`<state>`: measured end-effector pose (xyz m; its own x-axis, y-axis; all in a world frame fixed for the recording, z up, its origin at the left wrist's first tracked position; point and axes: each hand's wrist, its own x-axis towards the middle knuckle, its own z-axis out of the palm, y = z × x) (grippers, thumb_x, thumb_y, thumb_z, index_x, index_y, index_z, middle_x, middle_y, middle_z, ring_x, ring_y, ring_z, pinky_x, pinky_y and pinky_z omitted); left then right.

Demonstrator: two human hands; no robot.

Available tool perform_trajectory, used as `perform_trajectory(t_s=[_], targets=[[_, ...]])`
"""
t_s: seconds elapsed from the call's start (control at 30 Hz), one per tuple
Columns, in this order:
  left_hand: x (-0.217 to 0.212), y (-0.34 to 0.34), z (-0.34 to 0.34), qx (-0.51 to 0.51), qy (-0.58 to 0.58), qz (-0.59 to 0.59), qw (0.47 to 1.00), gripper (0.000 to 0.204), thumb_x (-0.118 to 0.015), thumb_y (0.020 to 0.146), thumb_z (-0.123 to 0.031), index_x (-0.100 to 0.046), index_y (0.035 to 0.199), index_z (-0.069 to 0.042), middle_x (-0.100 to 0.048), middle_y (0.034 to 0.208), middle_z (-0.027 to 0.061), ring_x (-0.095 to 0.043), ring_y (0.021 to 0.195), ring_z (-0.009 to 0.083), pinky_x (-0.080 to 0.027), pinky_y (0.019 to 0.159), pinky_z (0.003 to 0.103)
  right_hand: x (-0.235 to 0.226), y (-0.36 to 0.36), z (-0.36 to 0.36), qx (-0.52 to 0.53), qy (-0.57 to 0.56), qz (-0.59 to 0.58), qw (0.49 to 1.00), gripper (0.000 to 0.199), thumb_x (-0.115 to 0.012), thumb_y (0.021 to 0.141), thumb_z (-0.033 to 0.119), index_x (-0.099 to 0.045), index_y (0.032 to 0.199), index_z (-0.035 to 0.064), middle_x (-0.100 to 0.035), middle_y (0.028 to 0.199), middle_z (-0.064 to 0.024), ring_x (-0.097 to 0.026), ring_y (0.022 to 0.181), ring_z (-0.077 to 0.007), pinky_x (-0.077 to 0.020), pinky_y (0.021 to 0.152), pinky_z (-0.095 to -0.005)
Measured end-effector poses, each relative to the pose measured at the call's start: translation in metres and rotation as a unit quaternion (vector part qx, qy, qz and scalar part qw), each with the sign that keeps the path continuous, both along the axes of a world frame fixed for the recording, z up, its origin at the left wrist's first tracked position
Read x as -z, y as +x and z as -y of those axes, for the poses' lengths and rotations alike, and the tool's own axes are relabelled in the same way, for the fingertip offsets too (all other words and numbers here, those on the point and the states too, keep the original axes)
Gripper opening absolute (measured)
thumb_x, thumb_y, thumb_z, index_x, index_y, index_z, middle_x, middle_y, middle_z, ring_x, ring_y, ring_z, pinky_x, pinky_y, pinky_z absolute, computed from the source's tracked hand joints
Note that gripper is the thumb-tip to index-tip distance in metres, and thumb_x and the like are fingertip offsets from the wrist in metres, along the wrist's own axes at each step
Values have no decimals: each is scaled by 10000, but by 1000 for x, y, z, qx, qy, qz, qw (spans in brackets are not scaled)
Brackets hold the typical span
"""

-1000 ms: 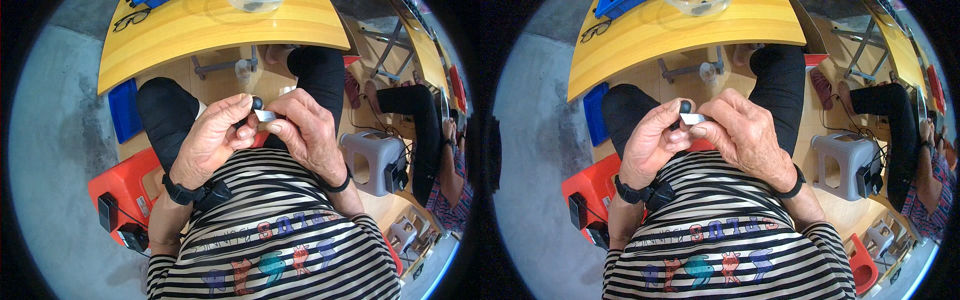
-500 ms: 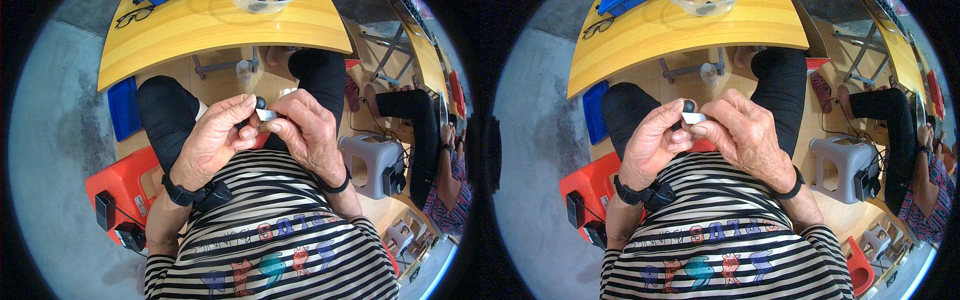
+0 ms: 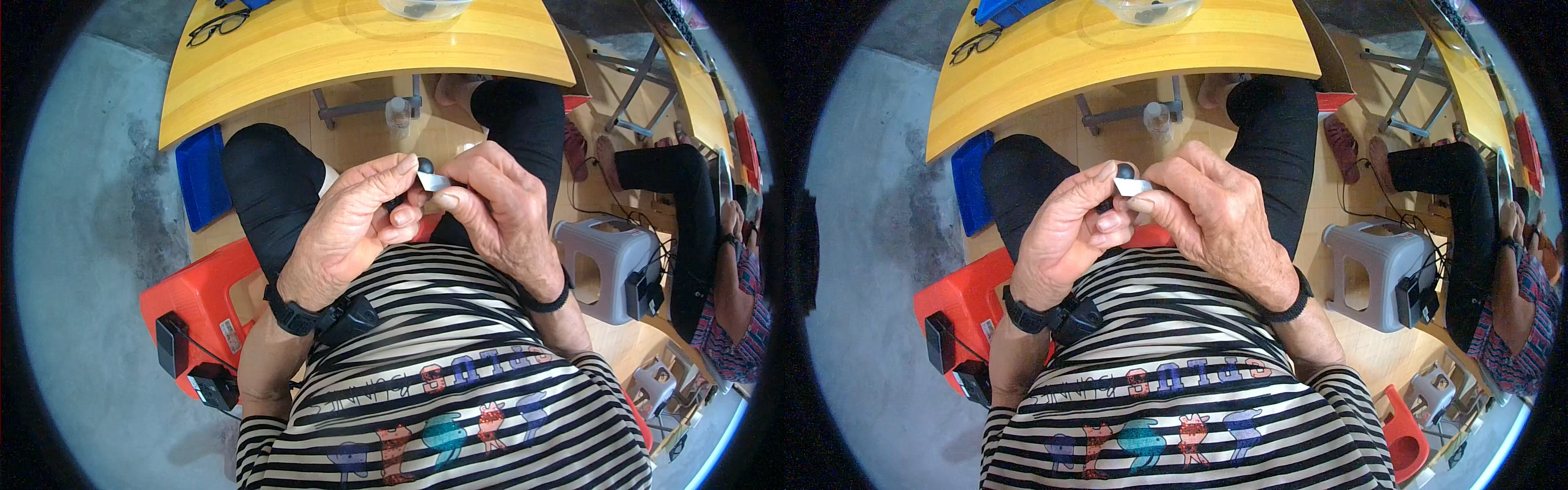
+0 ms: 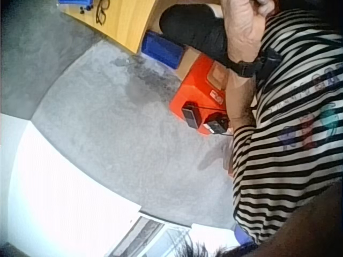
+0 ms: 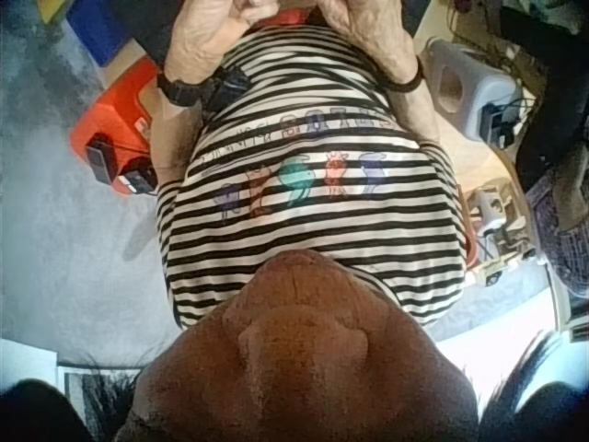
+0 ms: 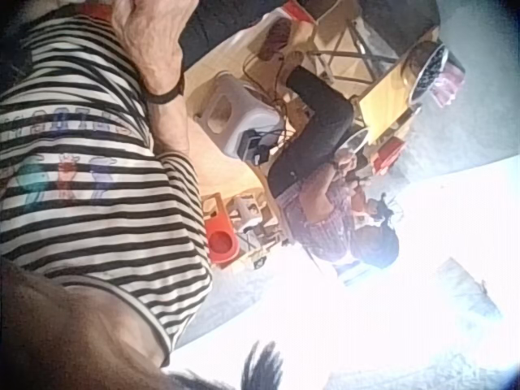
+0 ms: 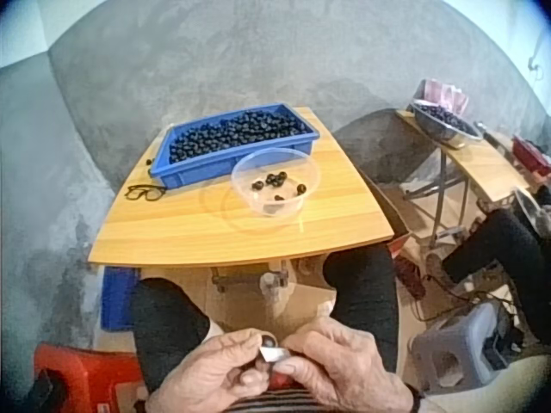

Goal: Trimming excess material from small black rubber spheres using a small blade.

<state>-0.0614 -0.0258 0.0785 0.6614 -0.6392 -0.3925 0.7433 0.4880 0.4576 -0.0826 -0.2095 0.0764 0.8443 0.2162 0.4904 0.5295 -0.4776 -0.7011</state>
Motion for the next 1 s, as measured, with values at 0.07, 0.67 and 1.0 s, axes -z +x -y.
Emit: perform_trajectory(t_s=[0.07,0.67,1.0], targets=[[1,1,0,2,-2,0,1000,206,-530,931,-214,-572,934,-12,-501,754,19,-424,590,53,-310,439,153,1,0,0,3,0,1,1000,181,-688,778,182,-622,846,28,-553,710,-92,-562,589,-227,-453,510,-305],[7,2,-1,20,0,19,1000,184,-522,933,-181,-575,913,-6,-539,752,22,-402,559,43,-303,451,161,43,22,17,127,56,-105,985,136,-618,856,113,-627,813,-16,-576,684,-49,-531,632,-126,-422,569,-248],[9,5,-1,13,1,34,999,188,-535,928,-195,-565,943,-10,-512,762,16,-405,570,42,-306,457,161,4,13,-5,-43,145,-141,978,270,-722,751,196,-622,910,2,-564,793,-57,-534,732,-144,-429,659,-259]])
